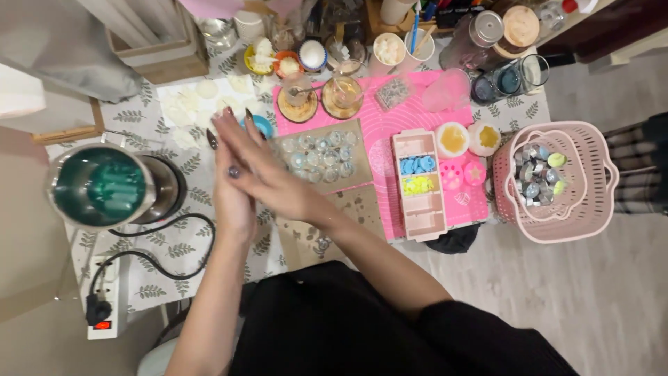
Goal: Stirring and preparing melted wax in a pot for candle making.
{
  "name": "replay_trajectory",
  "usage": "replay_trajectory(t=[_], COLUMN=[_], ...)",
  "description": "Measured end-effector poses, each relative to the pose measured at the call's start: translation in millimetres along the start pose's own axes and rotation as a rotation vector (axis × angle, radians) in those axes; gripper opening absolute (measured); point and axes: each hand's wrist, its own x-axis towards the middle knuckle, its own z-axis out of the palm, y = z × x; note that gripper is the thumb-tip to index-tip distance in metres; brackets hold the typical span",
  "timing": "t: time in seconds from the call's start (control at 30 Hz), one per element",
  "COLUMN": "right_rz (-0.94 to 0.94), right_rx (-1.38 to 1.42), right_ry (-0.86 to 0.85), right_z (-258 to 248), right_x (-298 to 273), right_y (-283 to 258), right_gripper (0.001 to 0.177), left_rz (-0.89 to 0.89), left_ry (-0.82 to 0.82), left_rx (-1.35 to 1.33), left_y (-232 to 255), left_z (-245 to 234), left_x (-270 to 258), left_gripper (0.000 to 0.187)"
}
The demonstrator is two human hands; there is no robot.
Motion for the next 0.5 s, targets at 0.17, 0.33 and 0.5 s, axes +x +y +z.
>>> replay_trajectory(t=[0.17, 0.33, 0.5], right_rz=[0.228, 0.454, 0.455], right_rx=[-0.482, -0.351, -0.36], right_ry=[0.286, 0.62, 0.596], right_z=[-21, -75, -115], right_x=[-5, 0, 15], right_y=[71, 76, 152], right_gripper=[0.051, 0.039, 0.052], left_rz=[0.577, 0.589, 0.613], left_ry=[-0.107, 0.179, 0.382], left_rx=[0.224, 0.525, 0.505], left_y=[56, 27, 24], left_z=[26, -33, -54], left_x=[-37, -58, -81], left_gripper=[0.061, 0.032, 0.046])
